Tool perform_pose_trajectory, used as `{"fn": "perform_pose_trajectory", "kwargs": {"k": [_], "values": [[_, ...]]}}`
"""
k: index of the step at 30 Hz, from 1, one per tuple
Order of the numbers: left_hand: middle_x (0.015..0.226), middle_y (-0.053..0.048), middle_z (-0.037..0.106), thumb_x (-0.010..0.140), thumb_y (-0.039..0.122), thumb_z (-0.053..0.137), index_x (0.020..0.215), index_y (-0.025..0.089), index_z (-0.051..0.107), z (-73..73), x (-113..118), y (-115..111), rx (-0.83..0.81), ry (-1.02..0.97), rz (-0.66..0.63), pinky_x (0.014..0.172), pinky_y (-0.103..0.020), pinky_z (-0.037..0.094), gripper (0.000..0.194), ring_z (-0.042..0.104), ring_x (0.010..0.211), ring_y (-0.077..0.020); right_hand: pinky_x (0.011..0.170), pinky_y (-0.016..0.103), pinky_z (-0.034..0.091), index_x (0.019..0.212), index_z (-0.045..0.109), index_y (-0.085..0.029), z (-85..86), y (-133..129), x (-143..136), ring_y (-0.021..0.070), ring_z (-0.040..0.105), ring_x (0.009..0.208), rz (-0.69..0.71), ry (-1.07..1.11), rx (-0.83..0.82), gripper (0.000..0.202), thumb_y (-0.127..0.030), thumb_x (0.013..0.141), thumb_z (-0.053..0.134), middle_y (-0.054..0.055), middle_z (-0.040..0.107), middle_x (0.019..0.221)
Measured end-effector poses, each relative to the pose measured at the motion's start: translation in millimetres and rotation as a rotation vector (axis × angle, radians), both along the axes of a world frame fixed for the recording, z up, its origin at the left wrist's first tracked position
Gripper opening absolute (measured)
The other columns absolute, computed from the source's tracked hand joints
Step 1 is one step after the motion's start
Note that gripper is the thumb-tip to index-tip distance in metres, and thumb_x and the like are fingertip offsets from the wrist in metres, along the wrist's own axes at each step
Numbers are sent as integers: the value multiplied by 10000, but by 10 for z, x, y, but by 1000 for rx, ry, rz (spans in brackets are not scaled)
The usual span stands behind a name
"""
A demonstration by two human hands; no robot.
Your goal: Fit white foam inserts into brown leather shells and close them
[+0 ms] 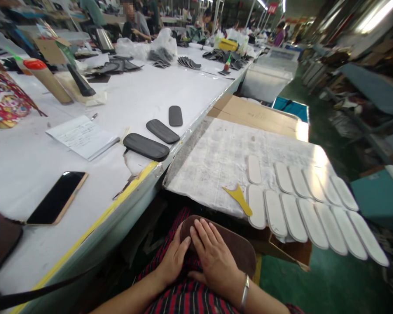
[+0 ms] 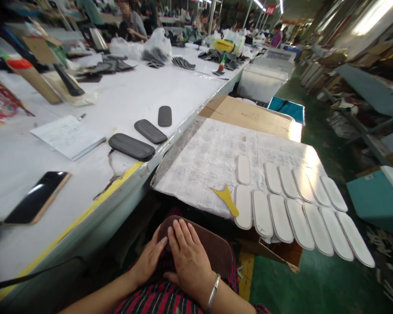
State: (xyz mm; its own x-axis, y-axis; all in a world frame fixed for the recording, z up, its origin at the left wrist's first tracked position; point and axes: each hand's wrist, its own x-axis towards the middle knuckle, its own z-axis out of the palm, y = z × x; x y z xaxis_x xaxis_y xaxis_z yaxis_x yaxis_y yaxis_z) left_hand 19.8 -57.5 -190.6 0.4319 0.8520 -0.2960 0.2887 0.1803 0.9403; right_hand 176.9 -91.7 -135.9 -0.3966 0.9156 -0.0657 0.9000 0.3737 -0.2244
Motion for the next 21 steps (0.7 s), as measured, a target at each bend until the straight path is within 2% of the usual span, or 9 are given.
{"fn": "perform_pose_trajectory", "kwargs": {"k": [6, 9, 12, 14, 17, 21], "values": [[1420, -93, 251, 884, 387, 277, 1355, 150, 207, -63, -32, 5, 17, 31, -2, 1113, -364, 165, 531, 228, 1307, -159, 1087, 417, 61, 1388, 192, -120, -11, 75, -16, 285, 23, 1326, 6, 33, -36, 872, -493, 696, 571, 132, 56, 1451], [1408, -70, 285, 871, 395, 322, 1341, 180, 262, -33, -7, 50, 5, 28, 23, 1115, -369, 157, 521, 243, 1302, -171, 1089, 419, 64, 1388, 190, -114, 3, 114, 1, 283, 19, 1327, 8, 45, -34, 864, -482, 704, 567, 128, 38, 1452], [1373, -45, 353, 854, 424, 354, 1298, 202, 353, 25, 57, 94, -30, 14, 101, 1112, -346, 169, 497, 281, 1286, -179, 1095, 410, 84, 1392, 175, -113, 37, 69, 108, 267, 24, 1330, -15, 54, -34, 875, -508, 708, 550, 106, 43, 1455], [1354, -39, 380, 849, 438, 358, 1281, 208, 378, 62, 103, 99, -16, 11, 140, 1109, -332, 176, 489, 301, 1275, -177, 1093, 421, 101, 1394, 163, -103, 62, -56, 244, 270, 34, 1329, -80, 44, -35, 887, -525, 710, 538, 107, 56, 1453], [1359, -38, 366, 850, 445, 357, 1295, 212, 354, 102, 130, 73, 21, 12, 130, 1111, -329, 160, 503, 297, 1275, -175, 1082, 462, 123, 1395, 158, -101, 95, -399, 493, 283, 59, 1326, -204, 8, -33, 851, -498, 734, 517, 116, 87, 1449], [1365, -17, 360, 846, 466, 364, 1303, 240, 343, 142, 75, 96, -62, -28, 131, 1112, -324, 152, 511, 286, 1282, -168, 1071, 467, 177, 1398, 132, -111, 21, -883, 799, 265, 73, 1327, -285, 26, -34, 831, -430, 741, 529, 119, 124, 1445]]}}
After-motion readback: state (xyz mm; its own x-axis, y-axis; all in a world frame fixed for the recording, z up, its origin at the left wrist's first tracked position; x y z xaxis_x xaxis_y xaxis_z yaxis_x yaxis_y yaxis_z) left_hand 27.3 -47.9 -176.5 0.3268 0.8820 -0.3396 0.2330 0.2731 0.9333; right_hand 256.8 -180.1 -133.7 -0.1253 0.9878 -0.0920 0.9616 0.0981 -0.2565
